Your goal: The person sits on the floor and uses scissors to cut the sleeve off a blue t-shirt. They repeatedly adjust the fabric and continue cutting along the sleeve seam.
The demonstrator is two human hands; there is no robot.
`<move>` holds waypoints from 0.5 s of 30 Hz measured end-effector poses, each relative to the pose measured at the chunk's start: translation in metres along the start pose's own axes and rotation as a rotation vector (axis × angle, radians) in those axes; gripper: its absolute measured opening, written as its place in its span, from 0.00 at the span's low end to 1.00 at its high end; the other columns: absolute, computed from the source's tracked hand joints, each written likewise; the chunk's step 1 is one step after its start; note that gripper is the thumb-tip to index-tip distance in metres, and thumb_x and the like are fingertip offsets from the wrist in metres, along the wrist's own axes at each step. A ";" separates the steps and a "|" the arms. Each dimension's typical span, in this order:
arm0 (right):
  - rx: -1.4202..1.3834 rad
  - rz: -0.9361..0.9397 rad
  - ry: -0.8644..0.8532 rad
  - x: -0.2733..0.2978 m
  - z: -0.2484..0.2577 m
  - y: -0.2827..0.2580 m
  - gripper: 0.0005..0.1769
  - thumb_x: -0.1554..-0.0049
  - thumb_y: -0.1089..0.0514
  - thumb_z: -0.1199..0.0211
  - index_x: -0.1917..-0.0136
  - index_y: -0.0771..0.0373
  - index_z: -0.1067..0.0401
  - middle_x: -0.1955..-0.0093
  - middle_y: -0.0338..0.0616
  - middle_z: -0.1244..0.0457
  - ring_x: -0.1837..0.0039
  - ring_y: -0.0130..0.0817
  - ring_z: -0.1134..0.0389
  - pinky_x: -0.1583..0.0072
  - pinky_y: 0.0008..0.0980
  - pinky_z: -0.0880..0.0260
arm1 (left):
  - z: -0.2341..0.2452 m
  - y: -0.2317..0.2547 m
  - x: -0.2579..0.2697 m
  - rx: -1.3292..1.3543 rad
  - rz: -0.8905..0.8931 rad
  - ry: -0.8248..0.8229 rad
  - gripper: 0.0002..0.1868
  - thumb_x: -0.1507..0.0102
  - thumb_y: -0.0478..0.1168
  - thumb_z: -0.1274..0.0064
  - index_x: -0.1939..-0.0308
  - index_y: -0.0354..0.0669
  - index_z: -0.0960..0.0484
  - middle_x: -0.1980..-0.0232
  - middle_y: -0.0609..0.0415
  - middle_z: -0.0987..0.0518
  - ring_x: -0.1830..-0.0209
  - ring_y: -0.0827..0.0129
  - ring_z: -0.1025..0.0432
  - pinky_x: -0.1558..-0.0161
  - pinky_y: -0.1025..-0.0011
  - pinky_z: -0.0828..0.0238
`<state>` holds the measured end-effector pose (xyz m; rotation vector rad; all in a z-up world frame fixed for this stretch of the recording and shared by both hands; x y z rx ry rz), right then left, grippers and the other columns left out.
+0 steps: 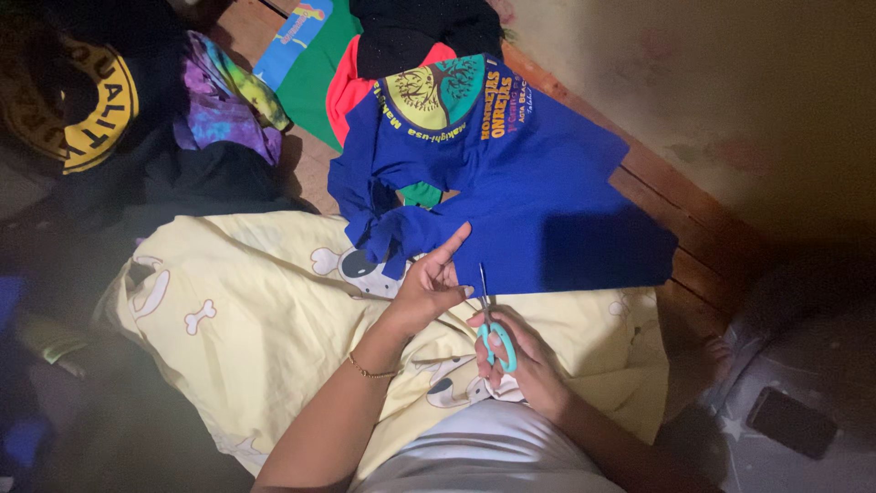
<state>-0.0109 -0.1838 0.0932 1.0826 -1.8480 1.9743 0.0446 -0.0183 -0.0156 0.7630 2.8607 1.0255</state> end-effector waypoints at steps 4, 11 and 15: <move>-0.016 -0.030 0.001 0.001 0.000 0.002 0.18 0.35 0.52 0.50 0.37 0.63 0.35 0.60 0.42 0.39 0.61 0.27 0.34 0.62 0.25 0.33 | 0.004 -0.005 0.000 -0.048 0.007 0.037 0.52 0.43 0.17 0.49 0.17 0.40 0.51 0.60 0.65 0.24 0.62 0.85 0.32 0.55 0.83 0.35; -0.027 -0.097 -0.005 0.000 -0.004 0.011 0.17 0.35 0.54 0.50 0.36 0.63 0.35 0.63 0.43 0.40 0.65 0.27 0.38 0.64 0.25 0.36 | 0.006 -0.003 0.002 -0.090 -0.016 0.063 0.56 0.45 0.17 0.47 0.16 0.43 0.56 0.55 0.65 0.28 0.63 0.85 0.35 0.56 0.84 0.36; -0.058 -0.033 -0.006 -0.005 -0.005 0.002 0.16 0.36 0.54 0.50 0.38 0.63 0.36 0.61 0.42 0.39 0.62 0.27 0.34 0.64 0.27 0.33 | -0.002 0.006 -0.001 -0.063 -0.066 0.022 0.61 0.45 0.15 0.48 0.15 0.44 0.63 0.51 0.62 0.31 0.61 0.83 0.34 0.56 0.83 0.36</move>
Point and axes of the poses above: each hand's wrist, its own x-axis away from the middle knuckle, its own z-axis out of the back of the hand, y = z × x, the point moved 2 cm from there along -x, towards the middle knuckle
